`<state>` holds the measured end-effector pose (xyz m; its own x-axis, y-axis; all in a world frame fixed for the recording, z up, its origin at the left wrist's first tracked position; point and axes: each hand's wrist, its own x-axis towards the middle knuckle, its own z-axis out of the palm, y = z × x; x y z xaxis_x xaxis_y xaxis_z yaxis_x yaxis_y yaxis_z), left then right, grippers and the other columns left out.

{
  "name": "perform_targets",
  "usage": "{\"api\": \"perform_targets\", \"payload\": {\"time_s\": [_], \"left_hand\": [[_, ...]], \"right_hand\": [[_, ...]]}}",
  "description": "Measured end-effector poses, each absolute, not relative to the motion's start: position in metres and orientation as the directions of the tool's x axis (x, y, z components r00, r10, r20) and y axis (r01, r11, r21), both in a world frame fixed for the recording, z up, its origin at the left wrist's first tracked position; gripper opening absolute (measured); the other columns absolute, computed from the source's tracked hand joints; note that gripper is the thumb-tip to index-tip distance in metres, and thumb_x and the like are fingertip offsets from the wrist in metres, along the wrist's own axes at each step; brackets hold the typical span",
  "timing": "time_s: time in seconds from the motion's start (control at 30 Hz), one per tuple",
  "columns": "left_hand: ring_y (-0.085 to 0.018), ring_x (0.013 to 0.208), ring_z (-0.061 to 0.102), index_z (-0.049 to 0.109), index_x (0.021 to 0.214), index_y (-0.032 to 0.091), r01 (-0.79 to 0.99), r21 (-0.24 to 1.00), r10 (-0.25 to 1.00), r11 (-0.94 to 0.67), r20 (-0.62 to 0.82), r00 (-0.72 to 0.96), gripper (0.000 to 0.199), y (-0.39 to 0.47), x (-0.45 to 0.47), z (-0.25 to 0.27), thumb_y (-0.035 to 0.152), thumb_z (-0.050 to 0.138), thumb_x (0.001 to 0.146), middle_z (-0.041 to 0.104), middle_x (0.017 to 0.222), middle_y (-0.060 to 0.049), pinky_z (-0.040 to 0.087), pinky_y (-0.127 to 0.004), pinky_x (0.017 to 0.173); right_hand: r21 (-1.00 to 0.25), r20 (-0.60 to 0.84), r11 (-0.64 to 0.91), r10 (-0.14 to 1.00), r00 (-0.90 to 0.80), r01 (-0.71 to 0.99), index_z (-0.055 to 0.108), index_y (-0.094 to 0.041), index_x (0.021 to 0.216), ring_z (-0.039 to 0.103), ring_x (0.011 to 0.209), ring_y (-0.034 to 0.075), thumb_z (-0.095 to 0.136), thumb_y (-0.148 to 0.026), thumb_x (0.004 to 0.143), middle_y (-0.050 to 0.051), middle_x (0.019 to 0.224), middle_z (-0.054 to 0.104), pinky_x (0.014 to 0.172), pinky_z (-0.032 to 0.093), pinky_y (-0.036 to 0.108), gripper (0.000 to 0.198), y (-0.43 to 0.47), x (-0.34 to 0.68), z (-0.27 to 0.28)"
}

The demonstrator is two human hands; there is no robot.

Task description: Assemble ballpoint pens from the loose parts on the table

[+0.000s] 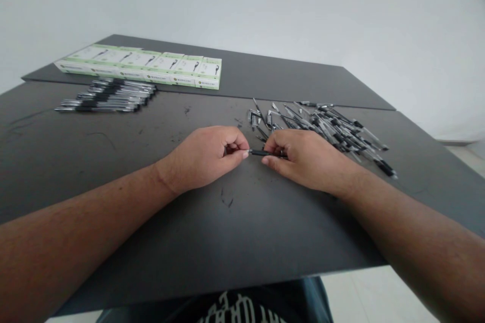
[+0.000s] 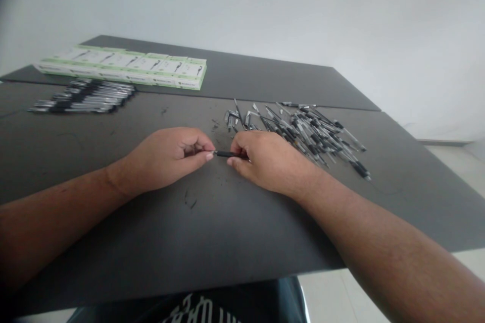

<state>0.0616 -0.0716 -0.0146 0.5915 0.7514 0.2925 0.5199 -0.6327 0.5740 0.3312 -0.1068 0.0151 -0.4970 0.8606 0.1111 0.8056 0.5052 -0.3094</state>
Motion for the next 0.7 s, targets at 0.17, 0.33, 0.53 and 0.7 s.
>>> {"api": "perform_targets", "payload": {"time_s": [0.17,0.33,0.53,0.7], "left_hand": [[-0.020,0.079,0.075,0.079,0.097,0.025,0.530,0.569,0.755,-0.628,0.284,0.590,0.018,-0.0723,0.0620,-0.0134,0.038,0.067,0.101,0.082,0.087,0.000,0.054,-0.033,0.080],[-0.020,0.078,0.073,0.080,0.096,0.026,0.520,0.575,0.751,-0.631,0.286,0.595,0.018,-0.0729,0.0619,-0.0136,0.038,0.067,0.100,0.081,0.085,0.000,0.054,-0.032,0.079],[-0.020,0.080,0.074,0.081,0.097,0.025,0.530,0.569,0.754,-0.629,0.279,0.595,0.020,-0.0716,0.0615,-0.0139,0.039,0.068,0.101,0.082,0.087,-0.001,0.055,-0.032,0.080],[-0.020,0.078,0.073,0.080,0.095,0.025,0.524,0.579,0.756,-0.625,0.280,0.591,0.019,-0.0715,0.0628,-0.0134,0.039,0.068,0.099,0.081,0.085,0.000,0.053,-0.033,0.079]], "right_hand": [[-0.292,0.067,0.561,0.820,-0.569,0.775,0.085,-0.021,0.108,0.079,0.095,0.026,0.064,-0.032,0.116,0.009,0.103,0.088,0.087,0.052,0.036,0.025,-0.1070,0.3295,0.0182],[-0.340,0.103,0.498,0.863,-0.495,0.798,0.082,-0.024,0.110,0.076,0.087,0.023,0.080,-0.030,0.105,0.003,0.097,0.086,0.079,0.049,0.033,0.008,-0.1077,0.3300,0.0173],[-0.270,0.065,0.555,0.826,-0.560,0.787,0.084,-0.023,0.106,0.078,0.091,0.025,0.067,-0.032,0.115,0.007,0.100,0.088,0.083,0.051,0.035,0.021,-0.1073,0.3292,0.0184],[-0.337,0.099,0.508,0.856,-0.507,0.793,0.084,-0.023,0.112,0.078,0.090,0.024,0.077,-0.031,0.107,0.005,0.099,0.087,0.080,0.051,0.033,0.011,-0.1082,0.3310,0.0173]]}}
